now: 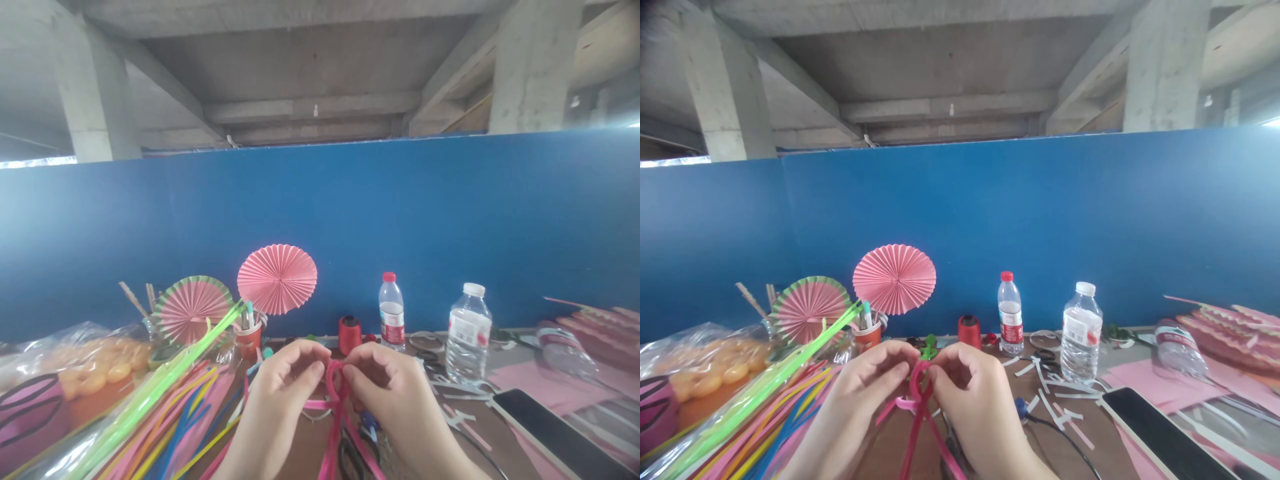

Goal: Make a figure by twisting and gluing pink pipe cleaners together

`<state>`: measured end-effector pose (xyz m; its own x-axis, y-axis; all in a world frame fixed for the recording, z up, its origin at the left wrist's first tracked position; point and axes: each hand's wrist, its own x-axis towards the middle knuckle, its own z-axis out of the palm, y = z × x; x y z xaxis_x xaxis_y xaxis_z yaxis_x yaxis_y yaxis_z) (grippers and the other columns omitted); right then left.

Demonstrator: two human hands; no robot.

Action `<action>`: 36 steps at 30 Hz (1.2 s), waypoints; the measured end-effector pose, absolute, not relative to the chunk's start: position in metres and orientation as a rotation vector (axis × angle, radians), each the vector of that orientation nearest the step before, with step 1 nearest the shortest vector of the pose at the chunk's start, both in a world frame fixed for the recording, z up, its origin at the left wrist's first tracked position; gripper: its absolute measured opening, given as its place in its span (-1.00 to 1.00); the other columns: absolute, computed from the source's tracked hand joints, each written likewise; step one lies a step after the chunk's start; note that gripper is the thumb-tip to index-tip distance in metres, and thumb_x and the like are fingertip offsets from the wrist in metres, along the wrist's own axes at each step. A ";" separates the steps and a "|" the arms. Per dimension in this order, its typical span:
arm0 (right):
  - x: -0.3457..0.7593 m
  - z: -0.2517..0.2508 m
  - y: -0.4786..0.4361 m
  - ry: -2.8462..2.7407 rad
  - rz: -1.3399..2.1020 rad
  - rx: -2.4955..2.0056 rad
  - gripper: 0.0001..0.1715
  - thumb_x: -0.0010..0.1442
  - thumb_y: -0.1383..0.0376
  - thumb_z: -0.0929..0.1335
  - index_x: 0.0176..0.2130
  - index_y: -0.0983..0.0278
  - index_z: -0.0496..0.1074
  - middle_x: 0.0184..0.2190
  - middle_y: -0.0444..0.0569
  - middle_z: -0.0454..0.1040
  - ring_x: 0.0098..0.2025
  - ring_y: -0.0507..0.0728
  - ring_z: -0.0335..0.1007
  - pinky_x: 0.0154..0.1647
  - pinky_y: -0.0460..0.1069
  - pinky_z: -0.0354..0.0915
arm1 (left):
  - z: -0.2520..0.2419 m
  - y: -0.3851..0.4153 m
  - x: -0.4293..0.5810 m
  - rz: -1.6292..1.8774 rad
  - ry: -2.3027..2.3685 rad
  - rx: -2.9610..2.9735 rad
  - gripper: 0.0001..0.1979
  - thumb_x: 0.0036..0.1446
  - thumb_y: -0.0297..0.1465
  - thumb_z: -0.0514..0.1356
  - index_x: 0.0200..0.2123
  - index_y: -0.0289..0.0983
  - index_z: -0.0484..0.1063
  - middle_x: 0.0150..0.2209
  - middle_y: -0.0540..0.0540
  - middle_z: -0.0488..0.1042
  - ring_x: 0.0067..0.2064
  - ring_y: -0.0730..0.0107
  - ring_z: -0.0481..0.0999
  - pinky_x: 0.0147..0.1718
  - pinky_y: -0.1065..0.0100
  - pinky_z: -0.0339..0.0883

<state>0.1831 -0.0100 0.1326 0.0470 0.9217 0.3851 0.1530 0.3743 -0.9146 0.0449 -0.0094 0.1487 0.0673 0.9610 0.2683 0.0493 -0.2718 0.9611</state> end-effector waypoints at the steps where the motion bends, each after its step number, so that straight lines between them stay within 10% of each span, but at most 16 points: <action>1: 0.184 0.134 -0.009 -1.392 0.826 -1.039 -0.85 0.02 0.34 0.32 -0.54 0.29 0.42 -0.69 -0.19 0.40 -0.64 -0.01 0.31 -0.59 -0.15 0.24 | 0.149 -0.009 0.045 1.312 1.065 1.484 -0.92 -0.02 -0.41 0.19 -0.41 -0.29 0.43 -0.44 -0.02 0.46 -0.36 0.39 0.42 -0.36 0.43 0.28; 36: 0.180 0.125 -0.009 -1.298 1.075 -0.827 -0.93 -0.01 0.31 0.36 -0.46 0.28 0.40 -0.64 -0.19 0.38 -0.59 -0.01 0.29 -0.54 -0.12 0.23 | 0.147 -0.006 0.042 1.215 0.950 1.378 -0.90 -0.18 -0.58 0.04 -0.57 -0.28 0.25 -0.64 0.10 0.26 -0.59 0.57 0.19 -0.61 0.53 0.07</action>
<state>0.1803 -0.0091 0.1245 -0.0486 0.9425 0.3307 -0.1492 0.3206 -0.9354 0.0422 -0.0061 0.1474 0.1787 0.9683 0.1745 -0.0644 -0.1655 0.9841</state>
